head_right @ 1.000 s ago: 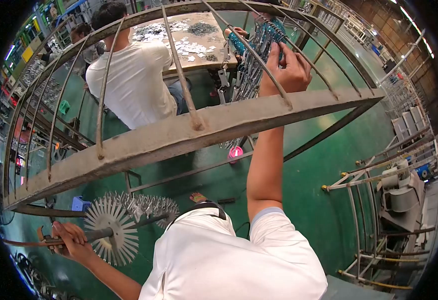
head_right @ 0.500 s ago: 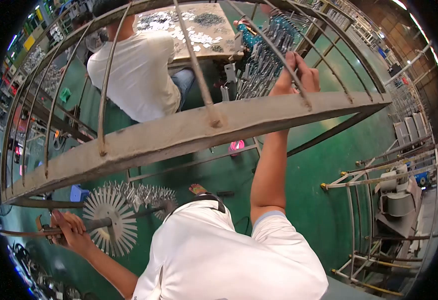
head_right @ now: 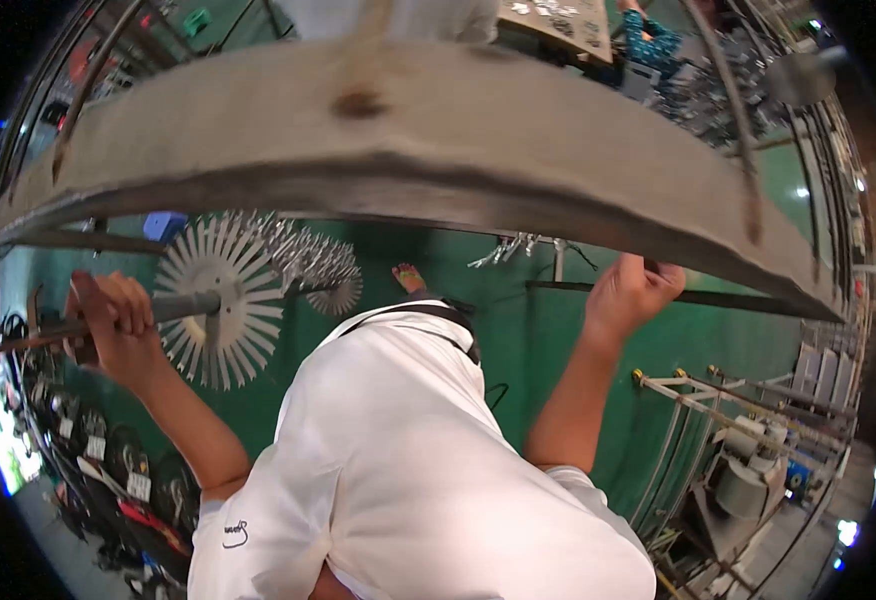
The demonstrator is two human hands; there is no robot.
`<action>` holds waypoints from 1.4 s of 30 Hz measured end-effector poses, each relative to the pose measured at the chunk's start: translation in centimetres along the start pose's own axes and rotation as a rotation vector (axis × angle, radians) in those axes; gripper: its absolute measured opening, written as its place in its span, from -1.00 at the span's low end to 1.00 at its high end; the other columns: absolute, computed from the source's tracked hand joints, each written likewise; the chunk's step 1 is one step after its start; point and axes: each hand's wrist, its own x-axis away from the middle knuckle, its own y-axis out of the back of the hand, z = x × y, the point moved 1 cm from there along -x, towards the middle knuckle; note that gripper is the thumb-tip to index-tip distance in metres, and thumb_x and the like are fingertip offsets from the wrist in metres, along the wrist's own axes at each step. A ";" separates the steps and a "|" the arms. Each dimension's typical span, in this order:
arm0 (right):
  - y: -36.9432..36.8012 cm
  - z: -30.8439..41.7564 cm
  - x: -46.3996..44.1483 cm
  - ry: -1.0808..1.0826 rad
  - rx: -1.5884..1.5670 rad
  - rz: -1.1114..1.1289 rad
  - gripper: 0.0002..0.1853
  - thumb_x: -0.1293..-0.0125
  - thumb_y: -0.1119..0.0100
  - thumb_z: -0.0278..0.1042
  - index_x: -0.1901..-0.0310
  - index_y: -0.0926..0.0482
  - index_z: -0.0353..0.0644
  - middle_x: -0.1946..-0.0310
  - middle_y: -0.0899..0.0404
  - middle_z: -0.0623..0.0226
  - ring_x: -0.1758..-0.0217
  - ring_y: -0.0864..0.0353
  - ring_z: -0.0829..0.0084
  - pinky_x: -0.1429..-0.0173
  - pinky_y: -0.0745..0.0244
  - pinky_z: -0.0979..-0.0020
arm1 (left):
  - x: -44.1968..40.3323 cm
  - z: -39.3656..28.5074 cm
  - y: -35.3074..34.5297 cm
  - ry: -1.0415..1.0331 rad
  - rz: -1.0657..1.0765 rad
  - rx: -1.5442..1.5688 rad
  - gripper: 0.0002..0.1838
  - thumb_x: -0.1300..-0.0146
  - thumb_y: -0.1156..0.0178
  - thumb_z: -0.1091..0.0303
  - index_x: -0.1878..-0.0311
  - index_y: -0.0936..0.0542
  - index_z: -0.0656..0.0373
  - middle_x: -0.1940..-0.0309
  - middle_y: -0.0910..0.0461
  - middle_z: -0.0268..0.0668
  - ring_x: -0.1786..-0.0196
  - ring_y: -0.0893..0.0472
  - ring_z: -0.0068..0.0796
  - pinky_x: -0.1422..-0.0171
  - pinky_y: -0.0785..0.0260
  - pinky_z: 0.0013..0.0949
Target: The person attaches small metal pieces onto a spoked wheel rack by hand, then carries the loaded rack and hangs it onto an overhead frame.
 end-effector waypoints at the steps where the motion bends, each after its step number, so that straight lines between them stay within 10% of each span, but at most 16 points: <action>1: -0.7 0.2 0.5 -0.032 0.003 0.060 -0.87 -0.37 -0.20 -0.63 0.12 -0.64 -0.52 0.15 -0.66 0.22 0.09 -0.60 0.50 -0.13 -0.49 0.50 | 0.0 0.3 0.6 0.014 0.021 0.046 -0.62 -0.51 -0.09 0.41 0.52 -0.34 0.16 0.74 -0.20 -0.40 0.73 -0.17 -0.64 0.68 -0.02 -0.49; 17: -10.6 -2.9 9.7 -0.303 -0.072 1.155 -0.88 -0.24 -0.39 -0.45 0.24 -0.76 -0.31 0.54 -0.43 0.51 0.37 -0.29 0.53 0.23 -0.15 0.41 | -0.1 -1.4 -2.2 -0.074 -0.041 -0.242 -0.56 -0.56 -0.08 0.28 0.53 -0.28 0.10 0.78 -0.17 -0.41 0.77 -0.12 -0.64 0.67 0.02 -0.48; 42: -17.3 -5.7 14.7 -0.114 0.007 1.488 -0.85 -0.34 -0.34 -0.26 0.21 -0.75 -0.13 0.47 -0.50 0.50 0.28 -0.37 0.49 -0.06 -0.08 0.32 | -0.6 -1.1 -1.9 -0.092 -0.080 -0.129 -0.52 -0.49 -0.19 0.34 0.61 -0.28 0.09 0.80 -0.19 -0.44 0.81 -0.16 -0.68 0.74 0.04 -0.52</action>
